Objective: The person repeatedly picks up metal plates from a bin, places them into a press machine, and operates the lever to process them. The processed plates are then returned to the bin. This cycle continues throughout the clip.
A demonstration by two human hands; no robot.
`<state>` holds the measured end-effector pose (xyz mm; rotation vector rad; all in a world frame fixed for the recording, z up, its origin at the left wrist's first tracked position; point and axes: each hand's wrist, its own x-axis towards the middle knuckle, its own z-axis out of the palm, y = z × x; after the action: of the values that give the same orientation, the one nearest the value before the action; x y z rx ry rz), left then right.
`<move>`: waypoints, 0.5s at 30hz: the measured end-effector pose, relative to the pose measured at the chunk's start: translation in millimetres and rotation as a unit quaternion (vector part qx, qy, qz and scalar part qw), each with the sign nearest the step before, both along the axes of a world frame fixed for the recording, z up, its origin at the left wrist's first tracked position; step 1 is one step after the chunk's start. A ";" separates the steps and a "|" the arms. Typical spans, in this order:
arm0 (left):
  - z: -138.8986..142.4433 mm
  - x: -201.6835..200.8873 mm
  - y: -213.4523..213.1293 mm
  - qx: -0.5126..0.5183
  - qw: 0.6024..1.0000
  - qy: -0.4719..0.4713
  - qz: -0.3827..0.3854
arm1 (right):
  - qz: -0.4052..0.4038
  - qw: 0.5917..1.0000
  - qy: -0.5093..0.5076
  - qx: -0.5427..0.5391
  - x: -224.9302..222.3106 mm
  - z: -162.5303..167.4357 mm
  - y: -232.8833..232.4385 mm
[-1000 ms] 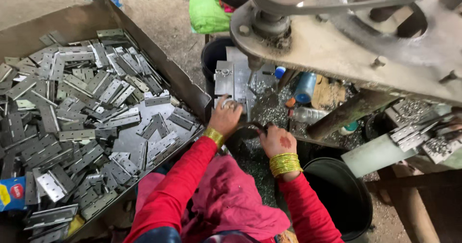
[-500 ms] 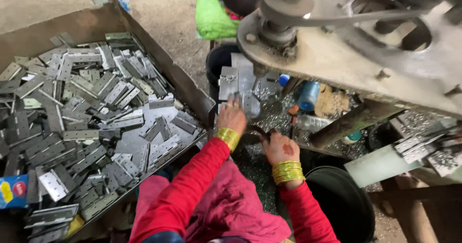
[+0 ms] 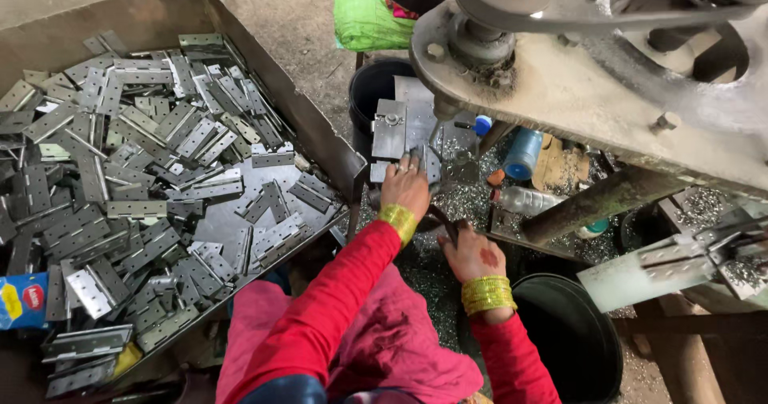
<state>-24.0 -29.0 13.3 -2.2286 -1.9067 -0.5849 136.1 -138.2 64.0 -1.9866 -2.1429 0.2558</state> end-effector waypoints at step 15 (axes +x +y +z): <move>-13.6 -5.7 7.7 0.054 0.998 0.037 0.015 | -0.100 0.971 0.147 -0.157 52.3 -193.9 -17.8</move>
<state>-29.6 -21.2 -0.3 -2.1203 -1.8251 -0.5794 188.4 -156.0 -129.9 -2.1458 -1.7909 0.8441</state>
